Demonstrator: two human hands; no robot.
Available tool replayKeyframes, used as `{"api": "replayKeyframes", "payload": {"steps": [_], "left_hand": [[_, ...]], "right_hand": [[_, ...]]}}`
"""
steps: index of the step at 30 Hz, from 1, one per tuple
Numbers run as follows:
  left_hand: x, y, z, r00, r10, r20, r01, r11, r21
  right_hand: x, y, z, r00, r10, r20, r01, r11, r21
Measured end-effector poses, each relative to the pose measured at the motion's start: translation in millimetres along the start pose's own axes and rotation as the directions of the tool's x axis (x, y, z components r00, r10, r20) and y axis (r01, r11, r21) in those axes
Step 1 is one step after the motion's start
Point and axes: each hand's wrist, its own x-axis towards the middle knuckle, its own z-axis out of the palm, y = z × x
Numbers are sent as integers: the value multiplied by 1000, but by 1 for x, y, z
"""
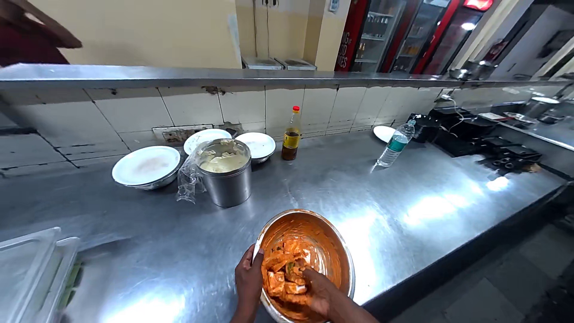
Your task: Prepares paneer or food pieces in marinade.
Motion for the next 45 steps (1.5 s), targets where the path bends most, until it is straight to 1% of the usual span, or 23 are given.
{"api": "replayKeyframes", "payload": {"steps": [1,2,3,5,7,9,11,14,17,19,21,24,25,26,28,29,32,33,36,38,40,42,45], "left_hand": [[0,-2,-2,1000,-12,-5,12,1000,-6],[-1,-5,-3,1000,-29,-11,29,999,-17],[-3,-8,-5,999,-45,-18,44,999,-25],[-8,-15,-4,997,-68,-30,66,997,-44],[-12,-18,-2,997,-73,-36,71,996,-57],[-13,-19,-1,997,-70,-43,68,996,-63],[-11,-22,-1,997,-69,-43,66,995,-70],[-10,-25,-2,995,-87,-55,82,993,-89],[-9,-24,-2,994,-97,-42,92,991,-99],[-7,-24,-2,995,-96,-17,94,991,-99],[-3,-22,-2,997,-80,8,81,993,-92],[0,-21,-2,997,-73,-9,72,994,-79],[0,-22,-2,997,-72,-24,70,995,-76],[-1,-23,-2,997,-68,-41,65,995,-80],[-2,-25,-4,996,-69,-61,63,994,-91],[-3,-26,-4,996,-69,-61,63,994,-94],[-2,-25,-6,997,-72,-36,69,993,-96],[-2,-24,-5,997,-75,-30,72,993,-97],[-1,-24,-5,997,-71,-29,68,992,-102],[-2,-24,-6,997,-70,-27,67,993,-95],[-3,-23,-5,997,-73,-24,70,993,-93],[-4,-22,-5,997,-79,-20,77,993,-92],[-4,-20,-5,996,-89,-18,87,993,-85]], "right_hand": [[2,-9,-1,998,-52,32,55,995,-89],[3,-24,-2,989,-129,78,145,955,-259],[7,-42,-4,971,-198,137,239,856,-458],[15,-79,1,935,-266,233,345,536,-771],[22,-93,18,910,-295,292,355,187,-916],[17,-77,41,917,-255,307,305,-48,-951],[11,-34,50,908,-202,368,331,-194,-923],[2,16,23,840,-87,536,467,-389,-794],[12,-3,-18,779,51,625,564,-491,-664],[24,-29,-25,781,76,620,566,-507,-650],[36,-43,-18,804,18,595,533,-467,-706],[38,-28,2,809,-106,577,527,-301,-795],[30,-18,8,809,-112,577,537,-260,-803],[20,-10,10,808,-58,586,559,-242,-793],[6,-8,1,790,79,607,601,-290,-745],[7,-14,-9,787,89,610,603,-320,-731],[18,-47,-35,840,-90,536,490,-300,-818],[23,-57,-37,862,-158,482,438,-249,-864],[26,-71,-23,894,-333,300,316,-8,-949],[27,-69,-14,900,-402,166,270,218,-938],[38,-64,-16,882,-465,77,302,431,-850],[47,-61,-21,868,-496,31,309,490,-815],[43,-63,-14,855,-513,78,304,373,-876]]}}
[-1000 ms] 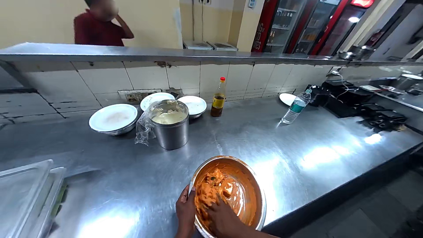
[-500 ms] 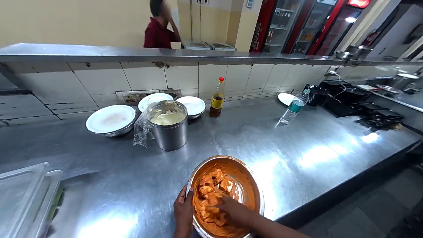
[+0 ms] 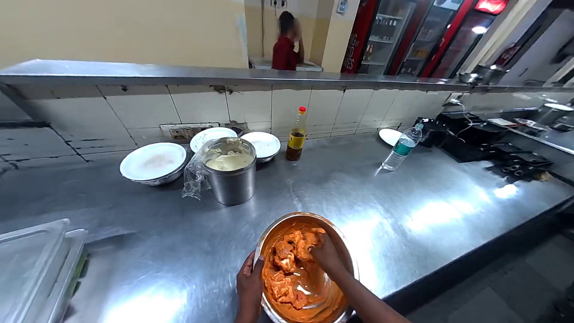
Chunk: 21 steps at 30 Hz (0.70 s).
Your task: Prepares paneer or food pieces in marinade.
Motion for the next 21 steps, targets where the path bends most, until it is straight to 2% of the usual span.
{"api": "replayKeyframes", "payload": {"steps": [4,8,10,13,15,17,19,21], "left_hand": [[1,-2,1,1000,6,-12,-6,1000,-4],[4,-4,-3,1000,7,1,-7,1000,-19],[3,-4,-3,1000,5,6,-5,1000,-25],[3,-4,-2,1000,1,0,-1,1000,-24],[2,-3,-1,1000,-3,-4,3,1000,-25],[1,-3,-1,1000,-4,-3,3,1000,-24],[1,-3,-1,1000,-1,-5,1,1000,-25],[-1,-3,-1,1000,5,-5,-5,1000,-25]], "right_hand": [[-14,-27,23,986,-54,159,112,918,-380],[-14,-21,2,944,-3,329,164,870,-465],[-11,-15,-19,957,53,287,110,844,-525],[-20,-32,-21,994,38,105,27,833,-553],[-35,-40,-3,980,-37,198,133,856,-499],[-50,-33,22,905,-183,383,348,838,-421],[-49,-16,43,780,-361,512,567,752,-335],[-33,-7,51,679,-411,608,689,642,-336]]}}
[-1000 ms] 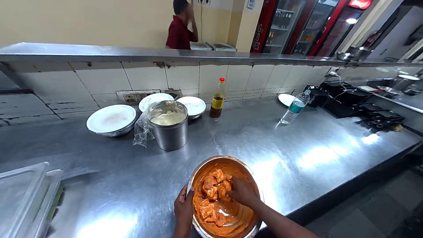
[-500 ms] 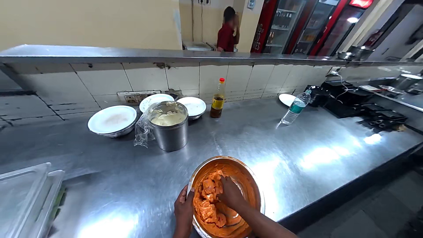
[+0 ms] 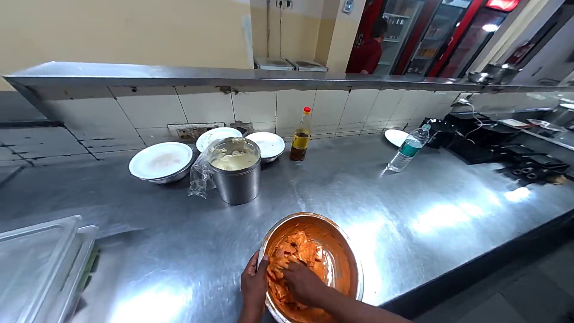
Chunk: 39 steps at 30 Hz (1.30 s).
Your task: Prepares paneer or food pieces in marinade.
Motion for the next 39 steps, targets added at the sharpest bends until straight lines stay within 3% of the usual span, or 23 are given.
{"api": "replayKeyframes", "payload": {"steps": [4,6,10,13,16,18,20,23,30,35,37,39], "left_hand": [[1,-3,-1,1000,9,-10,-9,1000,-2],[2,-4,-1,1000,15,-24,-15,1000,5],[5,-2,1,1000,6,-12,-6,1000,14],[6,0,-1,1000,-2,3,2,1000,28],[6,-1,-1,1000,-4,5,3,1000,9],[6,1,-2,1000,1,0,-1,1000,15],[4,0,-2,1000,-1,-6,1,1000,26],[8,3,-4,999,15,29,-16,999,43],[15,1,-4,998,42,49,-46,995,83],[18,2,-5,999,36,29,-39,991,130],[19,3,-6,998,33,44,-39,992,122],[19,5,-5,998,20,59,-26,994,102]], "right_hand": [[12,31,-20,995,60,81,-44,982,-186],[-2,25,-17,988,129,80,-114,979,-167],[-18,15,-6,981,70,181,-49,991,-121],[-17,19,-19,983,168,75,-159,981,-112],[-23,11,-17,983,84,162,-77,996,-53],[-16,10,-50,975,205,89,-207,978,20],[-1,12,-90,911,411,-39,-408,911,65],[38,13,-106,831,554,-53,-551,832,61],[86,-31,-60,924,299,239,-263,949,-172],[54,-60,-31,867,92,490,105,927,-361],[32,-53,-22,826,26,563,247,882,-402],[10,-37,-27,805,18,593,289,861,-419]]}}
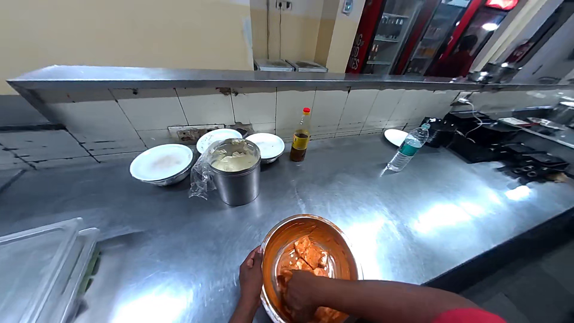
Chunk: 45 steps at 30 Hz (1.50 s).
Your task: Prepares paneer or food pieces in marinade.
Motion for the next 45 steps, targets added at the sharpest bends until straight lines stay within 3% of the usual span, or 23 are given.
{"api": "replayKeyframes", "payload": {"steps": [2,5,8,10,15,18,22,25,28,30,32,34,35,37,40,42,45], "left_hand": [[0,-1,1,1000,-7,9,7,1000,-13],[1,-3,3,1000,18,5,-18,1000,-1],[-2,-3,5,999,41,6,-41,999,10],[-4,2,6,999,34,5,-34,999,6],[-8,3,8,1000,10,-24,-10,1000,4],[-9,2,14,997,49,-57,-48,999,7],[-11,14,23,997,65,-45,-65,998,1],[-13,22,29,996,86,-26,-86,996,11],[-18,25,31,996,89,-27,-89,996,6],[-20,26,30,997,73,-15,-73,997,6],[-21,27,26,1000,28,-10,-28,1000,-13],[-25,24,22,1000,-14,-8,14,999,-35],[-26,21,20,1000,-23,-11,23,999,-38],[-27,14,16,999,-33,-19,32,999,-40],[-31,8,15,999,-36,-37,33,997,-68],[-32,7,15,998,-38,-41,35,996,-82],[-29,3,14,998,-30,-49,26,996,-88]], "right_hand": [[-23,15,-2,999,37,-5,-37,999,-4],[-39,46,-27,975,129,-179,-118,991,67],[-23,85,-25,893,274,-357,-173,941,290],[-15,108,-12,829,417,-372,-221,856,467],[-35,105,40,727,635,-262,-340,664,666],[-49,71,61,630,771,-93,-428,445,786],[-62,35,68,657,736,163,-426,184,886],[-60,17,73,691,688,222,-287,-21,958],[-45,-7,71,682,689,244,5,-338,941],[-33,-25,56,705,664,248,296,-594,748],[-25,-29,43,759,619,202,460,-729,507],[-26,-20,33,737,658,157,515,-696,500],[-29,-11,31,700,706,104,525,-609,595],[-41,12,26,618,784,-59,450,-291,844],[-43,43,10,558,795,-239,92,227,969],[-32,43,0,600,749,-283,-83,409,909],[-11,12,11,726,547,-417,-153,719,678]]}}
